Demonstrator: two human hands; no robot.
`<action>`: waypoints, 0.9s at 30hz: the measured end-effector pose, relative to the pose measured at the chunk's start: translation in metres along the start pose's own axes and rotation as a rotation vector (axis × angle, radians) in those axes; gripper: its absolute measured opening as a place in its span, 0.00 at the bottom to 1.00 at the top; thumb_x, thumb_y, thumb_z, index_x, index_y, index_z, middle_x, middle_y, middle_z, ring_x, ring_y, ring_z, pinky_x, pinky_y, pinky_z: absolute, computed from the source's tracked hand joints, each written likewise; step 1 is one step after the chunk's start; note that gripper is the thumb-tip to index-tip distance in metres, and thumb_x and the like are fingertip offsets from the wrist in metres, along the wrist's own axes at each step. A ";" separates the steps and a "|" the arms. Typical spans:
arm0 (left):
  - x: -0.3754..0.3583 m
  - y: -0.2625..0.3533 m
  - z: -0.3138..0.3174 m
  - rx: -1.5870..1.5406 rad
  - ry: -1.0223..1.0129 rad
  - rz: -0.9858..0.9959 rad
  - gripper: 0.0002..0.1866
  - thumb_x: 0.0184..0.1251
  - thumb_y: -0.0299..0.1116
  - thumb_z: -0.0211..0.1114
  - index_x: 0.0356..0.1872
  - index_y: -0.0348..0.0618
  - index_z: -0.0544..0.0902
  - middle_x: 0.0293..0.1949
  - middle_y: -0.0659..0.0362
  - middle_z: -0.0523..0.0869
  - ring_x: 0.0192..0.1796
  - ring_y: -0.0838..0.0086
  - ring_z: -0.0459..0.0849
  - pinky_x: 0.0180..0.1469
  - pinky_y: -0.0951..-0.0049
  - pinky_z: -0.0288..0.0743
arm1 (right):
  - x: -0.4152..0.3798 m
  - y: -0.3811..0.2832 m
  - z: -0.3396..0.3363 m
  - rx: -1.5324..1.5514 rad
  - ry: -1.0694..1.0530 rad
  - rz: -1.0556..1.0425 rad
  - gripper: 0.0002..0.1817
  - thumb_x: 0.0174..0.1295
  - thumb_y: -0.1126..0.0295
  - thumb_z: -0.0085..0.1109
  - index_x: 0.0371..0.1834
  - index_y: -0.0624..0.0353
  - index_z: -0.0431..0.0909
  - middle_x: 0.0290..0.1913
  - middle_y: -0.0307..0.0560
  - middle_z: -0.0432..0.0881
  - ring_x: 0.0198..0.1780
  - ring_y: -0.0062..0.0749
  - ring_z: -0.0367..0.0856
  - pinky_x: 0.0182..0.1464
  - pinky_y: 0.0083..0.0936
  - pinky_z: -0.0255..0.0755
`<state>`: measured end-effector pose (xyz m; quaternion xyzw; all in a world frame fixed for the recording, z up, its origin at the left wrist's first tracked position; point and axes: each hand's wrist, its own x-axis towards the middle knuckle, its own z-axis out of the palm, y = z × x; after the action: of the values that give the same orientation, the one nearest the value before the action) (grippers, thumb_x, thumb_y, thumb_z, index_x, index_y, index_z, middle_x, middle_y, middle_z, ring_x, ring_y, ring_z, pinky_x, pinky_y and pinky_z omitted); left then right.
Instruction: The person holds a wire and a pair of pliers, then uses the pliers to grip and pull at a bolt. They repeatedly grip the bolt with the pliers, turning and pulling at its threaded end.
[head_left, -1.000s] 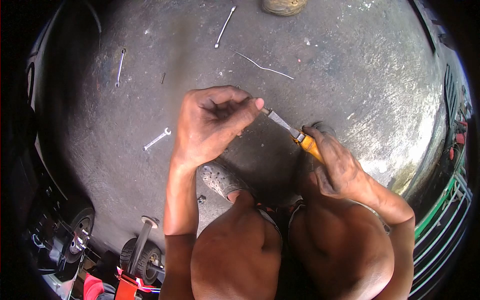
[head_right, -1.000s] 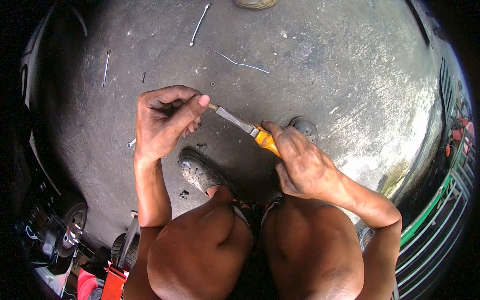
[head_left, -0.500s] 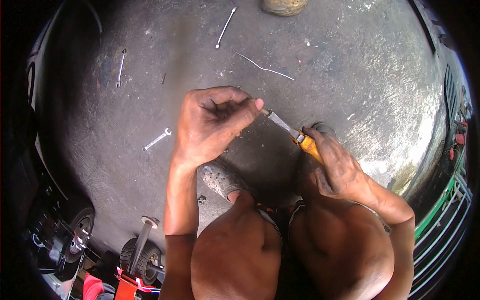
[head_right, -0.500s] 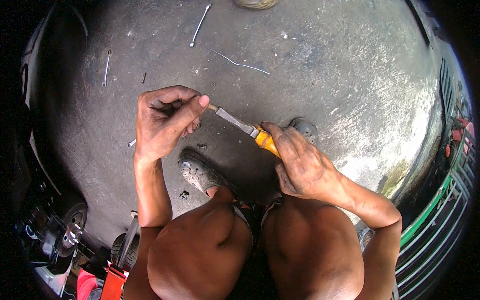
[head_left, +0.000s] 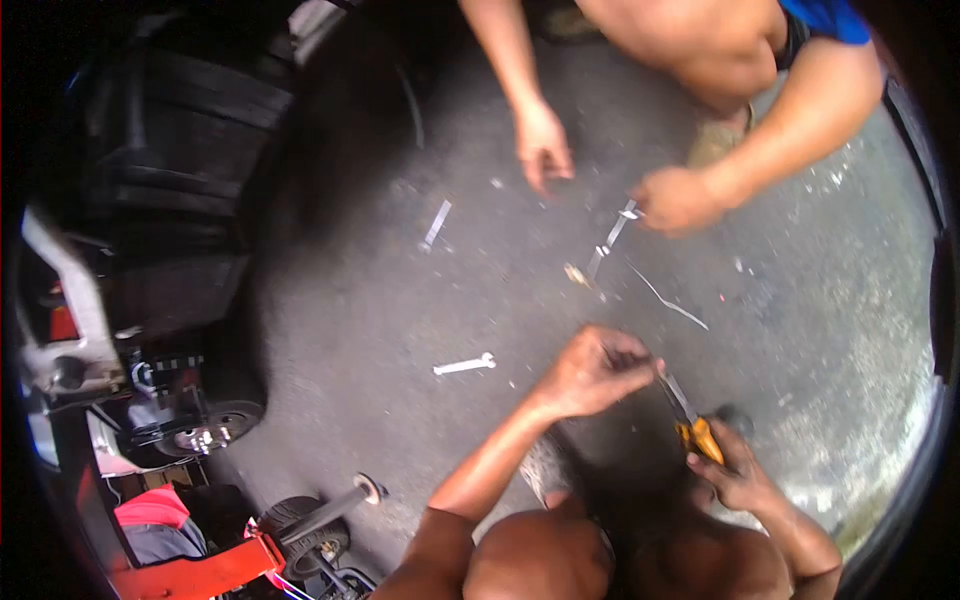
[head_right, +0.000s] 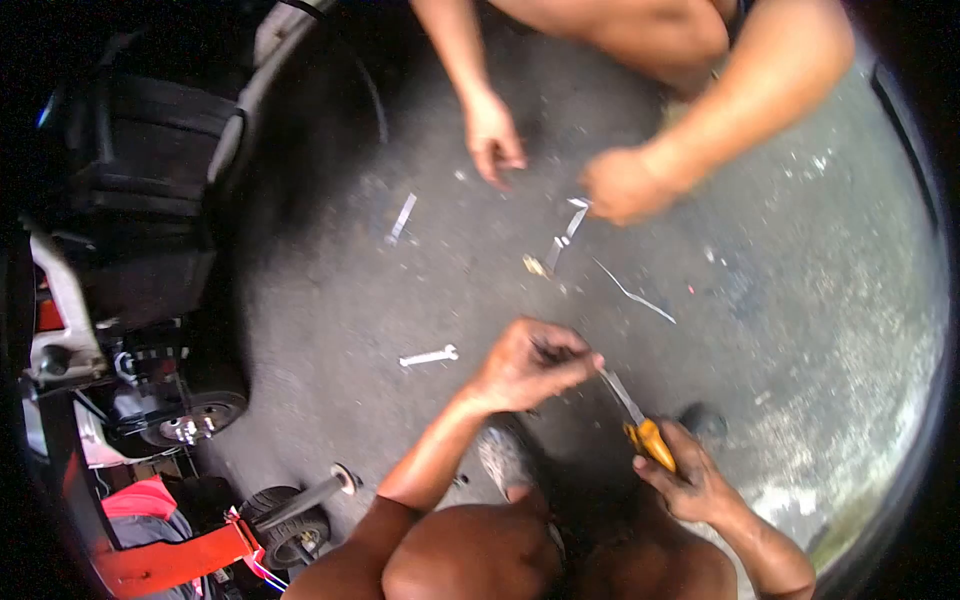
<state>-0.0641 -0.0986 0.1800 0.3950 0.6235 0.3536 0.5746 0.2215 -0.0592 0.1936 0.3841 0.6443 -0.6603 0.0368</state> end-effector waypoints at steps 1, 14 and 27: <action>0.001 -0.003 -0.001 0.036 -0.008 0.035 0.11 0.70 0.36 0.74 0.34 0.38 0.89 0.20 0.66 0.82 0.23 0.88 0.77 0.22 0.79 0.67 | 0.000 -0.005 0.000 0.072 -0.002 0.038 0.26 0.66 0.65 0.68 0.63 0.65 0.73 0.57 0.61 0.81 0.60 0.53 0.80 0.64 0.40 0.70; -0.005 -0.027 0.027 0.080 -0.217 -0.049 0.07 0.75 0.30 0.64 0.45 0.37 0.85 0.29 0.63 0.85 0.31 0.83 0.81 0.34 0.77 0.76 | -0.017 0.028 0.016 -0.206 0.029 0.010 0.22 0.72 0.64 0.60 0.64 0.65 0.72 0.55 0.68 0.80 0.58 0.65 0.79 0.61 0.48 0.73; -0.024 -0.052 0.030 -0.030 -0.210 -0.158 0.12 0.76 0.36 0.68 0.51 0.40 0.89 0.33 0.62 0.90 0.31 0.83 0.82 0.31 0.78 0.77 | -0.010 0.036 0.016 -0.254 -0.086 -0.015 0.25 0.74 0.67 0.57 0.68 0.69 0.68 0.61 0.72 0.76 0.63 0.67 0.76 0.66 0.47 0.72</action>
<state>-0.0377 -0.1431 0.1409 0.3710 0.5838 0.2732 0.6685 0.2409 -0.0838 0.1679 0.3428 0.7233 -0.5897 0.1079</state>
